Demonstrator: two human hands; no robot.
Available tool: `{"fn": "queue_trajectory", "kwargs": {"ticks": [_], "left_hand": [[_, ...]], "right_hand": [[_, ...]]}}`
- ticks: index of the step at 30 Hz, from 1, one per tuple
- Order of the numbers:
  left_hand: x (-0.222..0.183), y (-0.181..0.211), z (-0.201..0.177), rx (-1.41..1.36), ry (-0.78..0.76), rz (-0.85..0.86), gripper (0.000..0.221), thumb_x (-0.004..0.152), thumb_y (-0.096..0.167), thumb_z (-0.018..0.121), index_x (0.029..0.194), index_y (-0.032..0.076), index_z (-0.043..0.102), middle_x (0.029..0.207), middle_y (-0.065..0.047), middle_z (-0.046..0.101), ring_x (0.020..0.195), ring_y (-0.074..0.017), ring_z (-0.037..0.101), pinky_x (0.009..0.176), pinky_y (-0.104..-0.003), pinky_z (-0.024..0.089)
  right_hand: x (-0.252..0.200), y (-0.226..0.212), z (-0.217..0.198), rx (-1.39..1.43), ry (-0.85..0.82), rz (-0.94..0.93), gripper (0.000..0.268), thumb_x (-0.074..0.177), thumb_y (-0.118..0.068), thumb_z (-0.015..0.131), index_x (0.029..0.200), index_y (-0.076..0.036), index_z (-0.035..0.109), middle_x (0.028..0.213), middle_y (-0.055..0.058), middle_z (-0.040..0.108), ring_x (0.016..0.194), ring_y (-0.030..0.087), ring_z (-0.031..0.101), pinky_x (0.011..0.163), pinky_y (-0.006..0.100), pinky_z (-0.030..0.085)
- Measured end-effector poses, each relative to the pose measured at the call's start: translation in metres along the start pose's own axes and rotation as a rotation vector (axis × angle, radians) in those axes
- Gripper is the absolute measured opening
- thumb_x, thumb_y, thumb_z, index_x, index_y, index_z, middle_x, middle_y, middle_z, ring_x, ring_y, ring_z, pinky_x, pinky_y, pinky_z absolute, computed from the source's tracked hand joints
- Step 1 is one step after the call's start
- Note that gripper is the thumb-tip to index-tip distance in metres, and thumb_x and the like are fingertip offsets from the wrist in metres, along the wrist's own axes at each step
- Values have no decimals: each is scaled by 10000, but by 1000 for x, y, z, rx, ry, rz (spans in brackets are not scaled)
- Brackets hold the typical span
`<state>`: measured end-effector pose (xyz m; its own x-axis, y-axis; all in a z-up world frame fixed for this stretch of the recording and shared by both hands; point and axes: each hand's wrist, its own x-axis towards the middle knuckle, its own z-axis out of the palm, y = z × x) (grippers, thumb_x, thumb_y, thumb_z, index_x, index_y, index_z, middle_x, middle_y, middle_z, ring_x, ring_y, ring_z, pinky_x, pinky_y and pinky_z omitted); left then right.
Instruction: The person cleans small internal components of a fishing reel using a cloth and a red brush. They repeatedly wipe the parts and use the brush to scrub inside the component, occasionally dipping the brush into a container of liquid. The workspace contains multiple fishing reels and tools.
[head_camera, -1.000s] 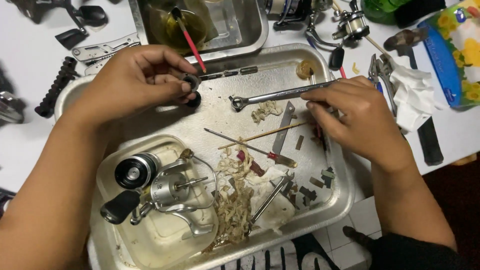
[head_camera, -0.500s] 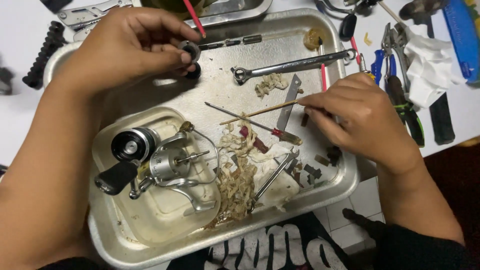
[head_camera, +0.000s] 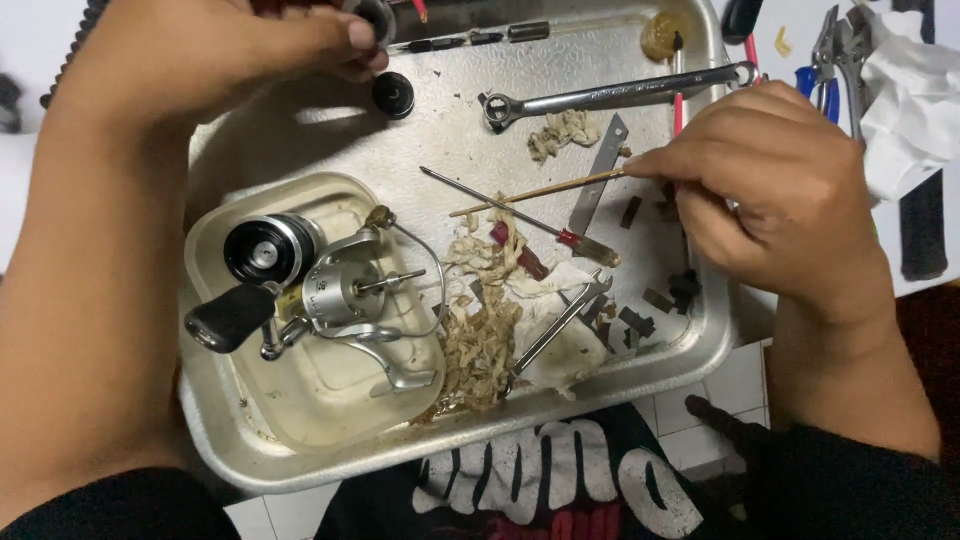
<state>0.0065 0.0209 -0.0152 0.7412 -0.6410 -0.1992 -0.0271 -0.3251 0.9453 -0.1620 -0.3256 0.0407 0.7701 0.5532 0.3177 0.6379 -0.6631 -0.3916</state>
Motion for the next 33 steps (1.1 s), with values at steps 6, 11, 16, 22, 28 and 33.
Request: {"fn": "queue_trajectory", "kwargs": {"ticks": [6,11,16,22,28,33], "left_hand": [[2,29,-14,-10,-92,-40,252,986,208,674,1229,148,641,1128,20,704,1092,-79,725,1069,-207,641],[18,41,-2,13,-185,29,317,989,170,657,1300,127,613,1122,10,689,1079,-70,692,1004,-194,602],[29,54,2,59,-308,142,404,992,121,635,1392,101,578,1113,-2,670,1062,-58,649,920,-177,553],[18,56,7,-97,-134,35,373,838,11,768,1203,21,692,963,-93,767,879,-110,749,829,-209,636],[17,49,9,-156,-100,-38,373,837,32,747,1207,12,708,890,-129,772,850,-142,755,801,-238,630],[19,46,9,-118,-87,-63,410,817,39,776,1223,32,719,896,-92,784,849,-107,751,771,-206,600]], "right_hand": [[3,2,7,-70,-79,-118,133,939,108,742,1044,46,795,905,178,744,806,276,682,776,415,570],[12,-6,0,-100,-6,-96,90,987,122,790,1057,66,794,906,178,749,815,309,685,784,434,506],[3,-1,-6,-139,116,-19,100,1008,170,802,1084,109,778,952,228,738,873,364,693,839,466,503],[-18,15,-16,-263,194,155,75,1078,111,774,1095,182,789,1026,286,781,910,367,740,826,430,563],[-19,25,-5,-172,135,233,39,1031,69,746,1053,81,775,955,207,782,831,269,744,773,371,590],[-8,27,5,-201,115,160,126,1001,60,748,1124,88,745,1016,212,784,875,290,751,832,416,597]]}}
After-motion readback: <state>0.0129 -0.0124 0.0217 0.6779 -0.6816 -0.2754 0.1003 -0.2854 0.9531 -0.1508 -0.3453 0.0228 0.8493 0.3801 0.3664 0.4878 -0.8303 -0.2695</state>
